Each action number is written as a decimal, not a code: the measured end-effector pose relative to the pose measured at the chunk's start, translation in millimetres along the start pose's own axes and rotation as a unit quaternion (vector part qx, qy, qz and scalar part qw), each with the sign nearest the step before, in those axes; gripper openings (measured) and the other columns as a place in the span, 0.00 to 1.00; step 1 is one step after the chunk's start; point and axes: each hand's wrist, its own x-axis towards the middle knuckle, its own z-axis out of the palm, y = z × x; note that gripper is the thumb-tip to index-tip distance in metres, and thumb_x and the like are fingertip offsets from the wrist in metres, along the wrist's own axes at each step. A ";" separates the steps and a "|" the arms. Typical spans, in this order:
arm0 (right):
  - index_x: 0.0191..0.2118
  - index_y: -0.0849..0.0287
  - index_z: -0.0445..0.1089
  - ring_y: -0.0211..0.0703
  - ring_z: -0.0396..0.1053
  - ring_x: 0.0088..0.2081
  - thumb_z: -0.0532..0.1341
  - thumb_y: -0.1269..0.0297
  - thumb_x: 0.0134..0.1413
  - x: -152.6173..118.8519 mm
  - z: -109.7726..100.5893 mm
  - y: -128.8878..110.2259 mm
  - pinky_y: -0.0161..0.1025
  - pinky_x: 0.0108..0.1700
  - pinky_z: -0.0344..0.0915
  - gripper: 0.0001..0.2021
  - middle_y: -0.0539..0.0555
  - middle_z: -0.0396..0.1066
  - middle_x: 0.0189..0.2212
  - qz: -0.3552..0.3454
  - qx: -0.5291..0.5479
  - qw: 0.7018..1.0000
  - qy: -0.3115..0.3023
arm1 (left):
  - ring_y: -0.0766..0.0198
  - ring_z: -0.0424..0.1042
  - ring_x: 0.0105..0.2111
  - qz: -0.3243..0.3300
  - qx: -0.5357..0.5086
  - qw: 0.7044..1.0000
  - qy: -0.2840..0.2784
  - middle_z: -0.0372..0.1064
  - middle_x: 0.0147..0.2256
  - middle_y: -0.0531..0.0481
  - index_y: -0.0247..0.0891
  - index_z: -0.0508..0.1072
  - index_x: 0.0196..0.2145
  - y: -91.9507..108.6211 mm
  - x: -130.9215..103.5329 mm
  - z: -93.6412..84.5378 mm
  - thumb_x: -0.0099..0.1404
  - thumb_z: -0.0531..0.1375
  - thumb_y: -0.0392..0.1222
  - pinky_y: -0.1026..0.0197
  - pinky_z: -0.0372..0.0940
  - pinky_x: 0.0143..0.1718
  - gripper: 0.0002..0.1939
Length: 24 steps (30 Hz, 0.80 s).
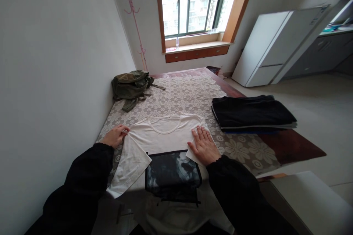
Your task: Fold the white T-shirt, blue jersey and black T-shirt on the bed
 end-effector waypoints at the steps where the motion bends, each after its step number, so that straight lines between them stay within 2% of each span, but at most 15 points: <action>1: 0.69 0.69 0.59 0.62 0.48 0.73 0.49 0.50 0.70 0.1 -1.1 -0.3 0.56 0.71 0.46 0.32 0.71 0.52 0.72 0.001 0.000 1.000 -0.001 | 0.56 0.76 0.43 0.003 -0.001 1.000 -0.002 0.75 0.51 0.45 0.43 0.77 0.43 -1.2 1.4 -0.6 0.65 0.52 0.47 0.57 0.69 0.49 0.16; 6: 0.69 0.69 0.59 0.61 0.47 0.73 0.50 0.51 0.70 -0.4 -3.8 -2.0 0.56 0.71 0.46 0.32 0.70 0.52 0.72 0.002 0.002 1.000 -0.006 | 0.56 0.74 0.47 0.053 0.001 0.998 -0.017 0.75 0.48 0.48 0.45 0.76 0.34 -3.8 10.4 -3.1 0.64 0.55 0.49 0.59 0.68 0.51 0.11; 9: 0.69 0.69 0.59 0.62 0.47 0.73 0.50 0.51 0.70 0.0 -4.0 -1.9 0.56 0.71 0.46 0.32 0.69 0.51 0.72 0.003 0.005 1.000 -0.008 | 0.56 0.73 0.51 0.105 -0.006 0.994 -0.019 0.76 0.48 0.49 0.45 0.77 0.34 -6.8 15.4 -3.5 0.64 0.53 0.44 0.58 0.66 0.55 0.11; 12: 0.69 0.68 0.59 0.62 0.47 0.73 0.50 0.52 0.70 1.8 -8.4 0.7 0.57 0.71 0.45 0.31 0.69 0.53 0.72 0.002 0.010 1.000 -0.014 | 0.57 0.72 0.54 0.139 -0.016 0.990 -0.032 0.77 0.50 0.50 0.44 0.78 0.37 -15.2 19.4 -3.7 0.57 0.51 0.34 0.56 0.64 0.60 0.17; 14: 0.68 0.67 0.60 0.63 0.49 0.72 0.50 0.54 0.70 2.6 -17.7 0.0 0.59 0.70 0.44 0.29 0.68 0.55 0.71 -0.003 0.027 0.999 -0.018 | 0.58 0.71 0.54 0.151 -0.013 0.987 -0.045 0.77 0.51 0.51 0.44 0.79 0.39 -22.9 22.4 -3.6 0.50 0.51 0.31 0.56 0.63 0.61 0.23; 16: 0.65 0.64 0.65 0.61 0.56 0.68 0.51 0.57 0.70 1.2 -32.9 -8.9 0.58 0.69 0.45 0.25 0.66 0.63 0.67 -0.016 0.070 0.997 -0.031 | 0.58 0.71 0.54 0.160 -0.006 0.986 -0.049 0.77 0.51 0.52 0.44 0.80 0.40 -30.4 25.9 -3.1 0.47 0.51 0.31 0.55 0.63 0.61 0.25; 19: 0.53 0.56 0.73 0.51 0.70 0.54 0.53 0.57 0.71 -5.8 -60.1 -45.4 0.50 0.62 0.56 0.16 0.60 0.76 0.52 -0.057 0.175 0.979 -0.087 | 0.57 0.71 0.54 0.164 -0.008 0.985 -0.048 0.77 0.51 0.52 0.45 0.80 0.40 -38.5 32.0 -1.8 0.49 0.52 0.32 0.54 0.64 0.61 0.24; 21: 0.48 0.54 0.74 0.49 0.73 0.48 0.53 0.55 0.71 -10.9 -73.6 -82.5 0.47 0.55 0.61 0.15 0.56 0.78 0.45 -0.093 0.226 0.962 -0.124 | 0.57 0.72 0.53 0.157 -0.022 0.986 -0.048 0.78 0.49 0.51 0.44 0.81 0.39 -41.6 35.8 -0.9 0.51 0.53 0.33 0.54 0.64 0.61 0.22; 24: 0.44 0.55 0.73 0.51 0.73 0.46 0.57 0.51 0.68 -10.1 -79.8 -138.3 0.47 0.50 0.62 0.14 0.56 0.78 0.42 -0.123 0.247 0.949 -0.155 | 0.56 0.74 0.51 0.152 -0.048 0.986 -0.039 0.78 0.47 0.48 0.43 0.81 0.37 -43.7 39.3 0.0 0.53 0.54 0.35 0.53 0.65 0.59 0.18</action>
